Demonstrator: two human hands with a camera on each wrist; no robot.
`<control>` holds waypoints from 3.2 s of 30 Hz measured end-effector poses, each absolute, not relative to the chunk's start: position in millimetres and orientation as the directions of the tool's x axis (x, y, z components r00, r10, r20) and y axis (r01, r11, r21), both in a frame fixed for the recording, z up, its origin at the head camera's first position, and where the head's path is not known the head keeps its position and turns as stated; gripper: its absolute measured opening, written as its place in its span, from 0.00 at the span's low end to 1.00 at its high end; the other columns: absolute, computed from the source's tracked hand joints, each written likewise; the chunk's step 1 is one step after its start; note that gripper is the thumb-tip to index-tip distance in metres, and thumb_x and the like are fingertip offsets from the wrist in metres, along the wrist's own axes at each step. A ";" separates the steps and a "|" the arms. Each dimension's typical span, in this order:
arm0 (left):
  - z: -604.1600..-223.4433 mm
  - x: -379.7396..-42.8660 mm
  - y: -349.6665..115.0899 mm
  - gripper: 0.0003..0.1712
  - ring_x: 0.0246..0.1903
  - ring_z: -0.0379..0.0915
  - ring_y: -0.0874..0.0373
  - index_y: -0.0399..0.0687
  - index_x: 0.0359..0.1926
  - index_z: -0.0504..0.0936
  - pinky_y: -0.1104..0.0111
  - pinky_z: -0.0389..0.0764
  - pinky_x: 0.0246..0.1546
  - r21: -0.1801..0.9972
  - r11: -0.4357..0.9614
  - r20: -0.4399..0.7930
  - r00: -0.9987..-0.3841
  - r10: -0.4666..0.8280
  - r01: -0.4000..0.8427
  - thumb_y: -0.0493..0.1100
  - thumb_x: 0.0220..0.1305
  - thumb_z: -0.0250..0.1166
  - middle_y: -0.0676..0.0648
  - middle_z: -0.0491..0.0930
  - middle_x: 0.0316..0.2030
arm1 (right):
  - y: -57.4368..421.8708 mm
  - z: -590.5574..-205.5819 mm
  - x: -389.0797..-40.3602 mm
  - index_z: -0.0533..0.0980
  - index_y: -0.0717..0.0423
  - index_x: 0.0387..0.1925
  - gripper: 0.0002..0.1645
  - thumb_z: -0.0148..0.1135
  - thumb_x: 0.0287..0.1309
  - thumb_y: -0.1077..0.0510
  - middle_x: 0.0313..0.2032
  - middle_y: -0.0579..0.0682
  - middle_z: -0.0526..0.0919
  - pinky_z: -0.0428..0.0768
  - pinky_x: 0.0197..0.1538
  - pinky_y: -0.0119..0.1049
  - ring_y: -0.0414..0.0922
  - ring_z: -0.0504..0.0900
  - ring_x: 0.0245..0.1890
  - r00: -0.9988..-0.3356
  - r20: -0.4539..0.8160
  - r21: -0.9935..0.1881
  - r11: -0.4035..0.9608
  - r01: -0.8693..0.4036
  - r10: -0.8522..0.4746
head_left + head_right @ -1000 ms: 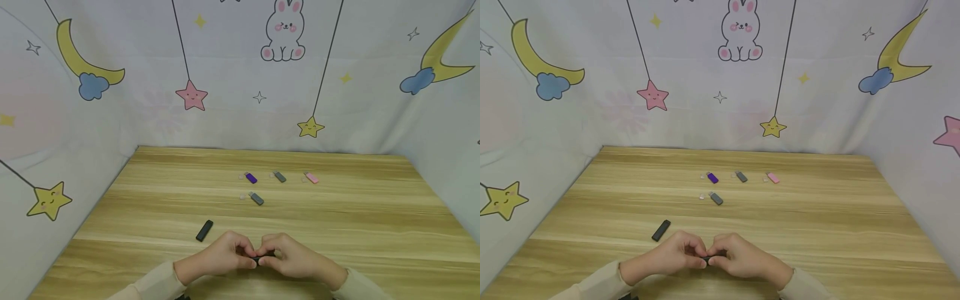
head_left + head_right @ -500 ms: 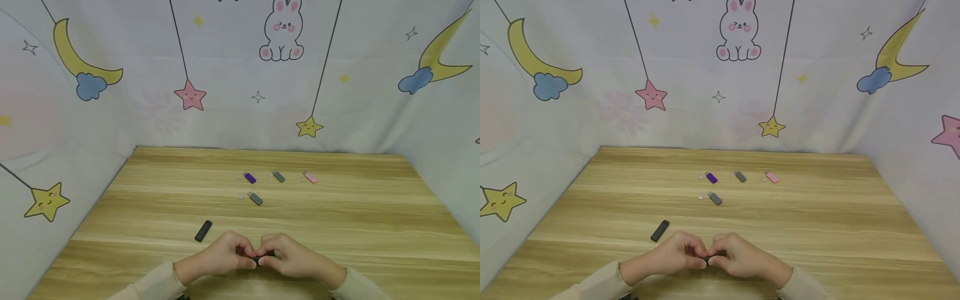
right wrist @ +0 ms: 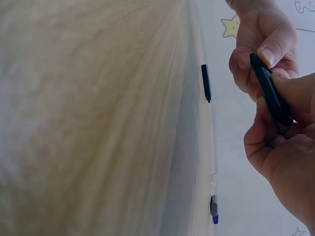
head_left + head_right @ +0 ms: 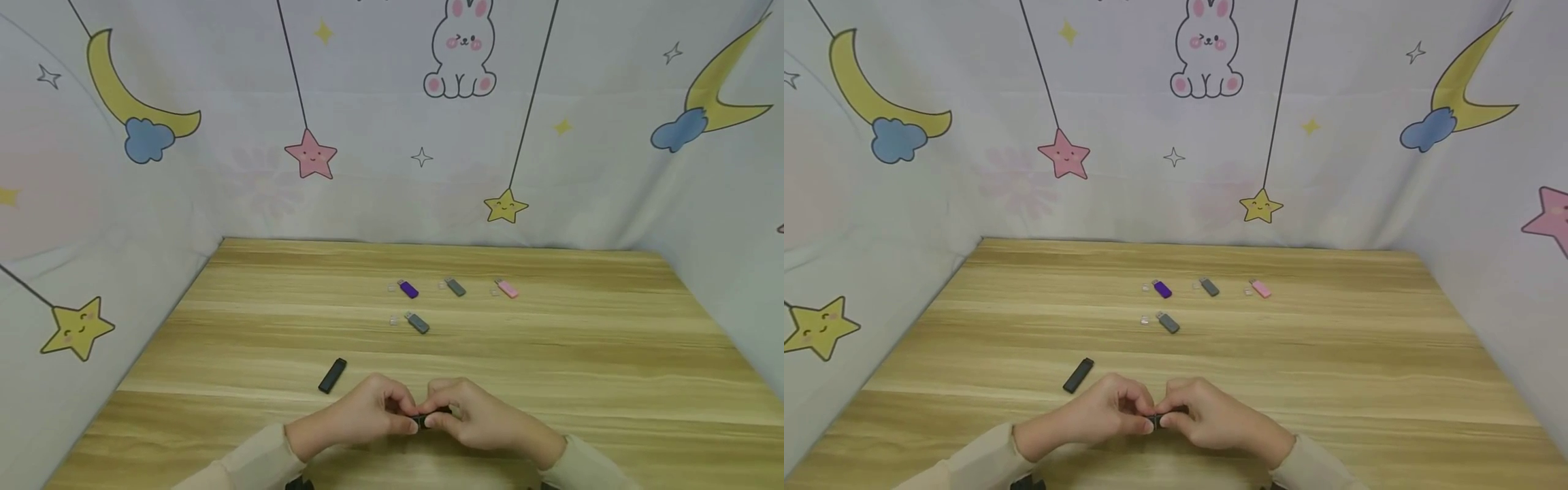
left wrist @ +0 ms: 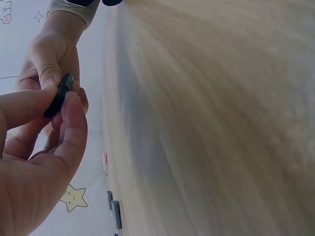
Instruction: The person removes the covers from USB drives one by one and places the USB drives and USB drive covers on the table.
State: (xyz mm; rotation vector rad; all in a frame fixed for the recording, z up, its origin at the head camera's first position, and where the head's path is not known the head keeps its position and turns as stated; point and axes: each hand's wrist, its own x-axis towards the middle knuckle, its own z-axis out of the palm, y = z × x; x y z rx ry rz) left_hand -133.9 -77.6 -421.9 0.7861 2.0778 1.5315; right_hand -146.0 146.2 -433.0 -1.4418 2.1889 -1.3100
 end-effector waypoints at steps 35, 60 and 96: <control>-389.2 -160.6 -76.8 0.06 0.30 0.78 0.64 0.34 0.36 0.84 0.73 0.78 0.32 0.923 0.324 -0.037 -0.788 0.614 0.209 0.34 0.58 0.68 0.46 0.85 0.31 | 159.8 -401.5 -168.3 0.83 0.62 0.42 0.10 0.61 0.62 0.62 0.27 0.42 0.77 0.74 0.31 0.29 0.31 0.67 0.28 -0.586 0.333 -0.669 0.252 -0.699 -0.739; -366.8 -192.7 -67.0 0.05 0.31 0.80 0.63 0.34 0.35 0.84 0.71 0.81 0.34 0.896 0.318 0.096 -0.834 0.543 0.310 0.33 0.58 0.69 0.43 0.84 0.34 | 181.5 -379.7 -197.4 0.84 0.60 0.39 0.08 0.65 0.57 0.67 0.30 0.44 0.81 0.78 0.33 0.30 0.34 0.74 0.29 -0.739 0.325 -0.669 0.409 -0.621 -0.590; -360.2 -247.8 -40.6 0.07 0.37 0.79 0.49 0.41 0.39 0.85 0.59 0.81 0.40 0.880 0.412 0.026 -0.892 0.452 0.235 0.37 0.60 0.68 0.47 0.84 0.35 | 195.5 -370.7 -243.8 0.80 0.64 0.48 0.14 0.60 0.65 0.60 0.35 0.53 0.76 0.80 0.38 0.37 0.45 0.77 0.32 -0.909 0.205 -0.694 0.601 -0.396 -0.362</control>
